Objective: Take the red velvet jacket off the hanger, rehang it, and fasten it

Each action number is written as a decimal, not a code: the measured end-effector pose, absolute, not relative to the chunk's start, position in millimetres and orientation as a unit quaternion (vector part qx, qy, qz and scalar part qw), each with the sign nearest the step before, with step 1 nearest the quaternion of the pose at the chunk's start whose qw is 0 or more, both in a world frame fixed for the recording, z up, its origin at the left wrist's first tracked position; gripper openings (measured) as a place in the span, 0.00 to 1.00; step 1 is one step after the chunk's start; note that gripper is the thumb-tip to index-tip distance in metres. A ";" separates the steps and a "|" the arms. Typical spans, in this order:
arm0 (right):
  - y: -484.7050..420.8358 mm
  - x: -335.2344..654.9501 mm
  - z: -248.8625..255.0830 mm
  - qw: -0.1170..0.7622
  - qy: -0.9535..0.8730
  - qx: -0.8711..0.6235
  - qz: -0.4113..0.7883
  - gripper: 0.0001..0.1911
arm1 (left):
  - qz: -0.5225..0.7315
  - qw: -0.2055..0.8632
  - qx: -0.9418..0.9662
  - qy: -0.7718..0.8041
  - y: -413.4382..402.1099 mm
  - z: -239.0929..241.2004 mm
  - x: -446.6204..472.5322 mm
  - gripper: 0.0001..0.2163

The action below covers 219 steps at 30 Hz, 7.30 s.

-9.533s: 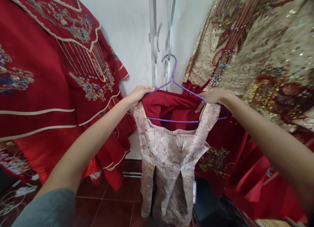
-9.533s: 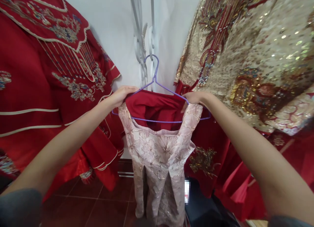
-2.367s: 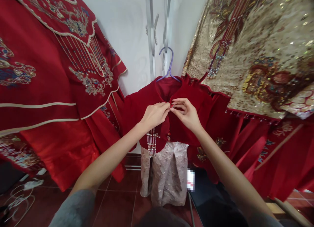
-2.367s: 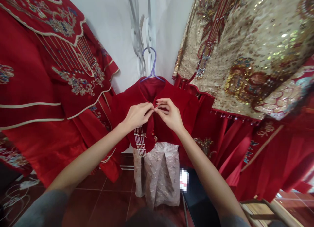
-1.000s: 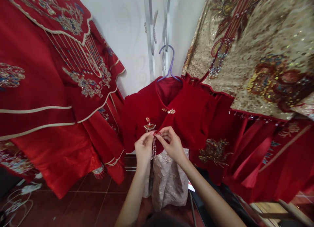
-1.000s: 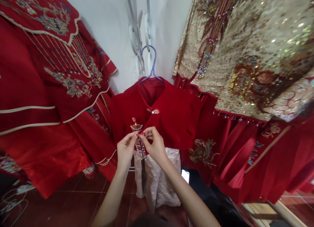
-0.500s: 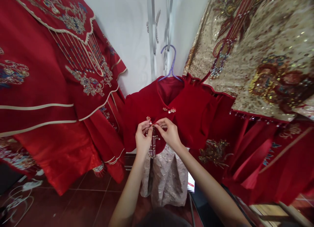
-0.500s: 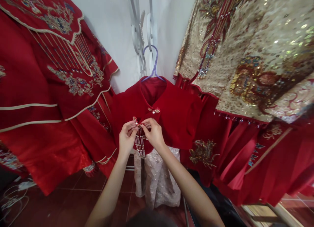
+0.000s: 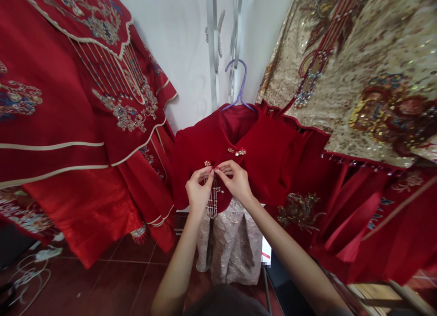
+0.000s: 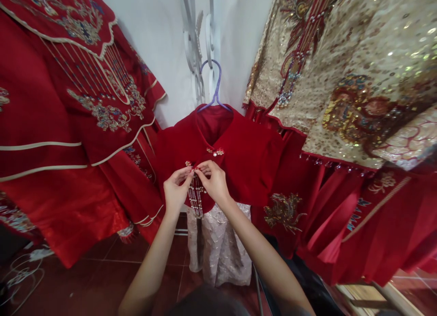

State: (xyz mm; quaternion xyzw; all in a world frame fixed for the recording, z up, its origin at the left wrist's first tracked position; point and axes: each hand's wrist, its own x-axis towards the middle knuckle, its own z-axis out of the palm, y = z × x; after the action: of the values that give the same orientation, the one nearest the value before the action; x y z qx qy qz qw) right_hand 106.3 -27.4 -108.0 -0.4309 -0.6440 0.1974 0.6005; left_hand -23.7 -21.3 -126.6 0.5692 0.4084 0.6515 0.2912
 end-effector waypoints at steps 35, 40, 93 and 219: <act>-143.2 193.5 -143.1 0.626 -0.484 -0.569 0.223 0.17 | 0.525 0.627 0.494 0.297 -58.0 -165.1 59.6 0.18; -147.1 206.2 -143.9 0.659 -0.425 -0.606 0.132 0.16 | 0.389 0.577 0.681 0.228 -75.3 -180.2 75.3 0.16; -102.5 145.8 -168.2 0.546 -0.595 -0.512 0.294 0.13 | 0.615 0.477 0.485 0.398 -56.8 -215.0 12.3 0.18; -67.4 108.6 -203.6 0.604 -0.494 -0.454 0.431 0.19 | 0.554 0.549 0.477 0.406 -47.8 -194.2 -31.8 0.17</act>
State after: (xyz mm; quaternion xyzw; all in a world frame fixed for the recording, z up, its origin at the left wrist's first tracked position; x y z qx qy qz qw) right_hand 108.6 -67.4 -203.6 -0.4540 -0.4935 0.4305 0.6042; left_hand -31.8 -47.8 -194.2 0.4765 0.4063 0.5536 0.5490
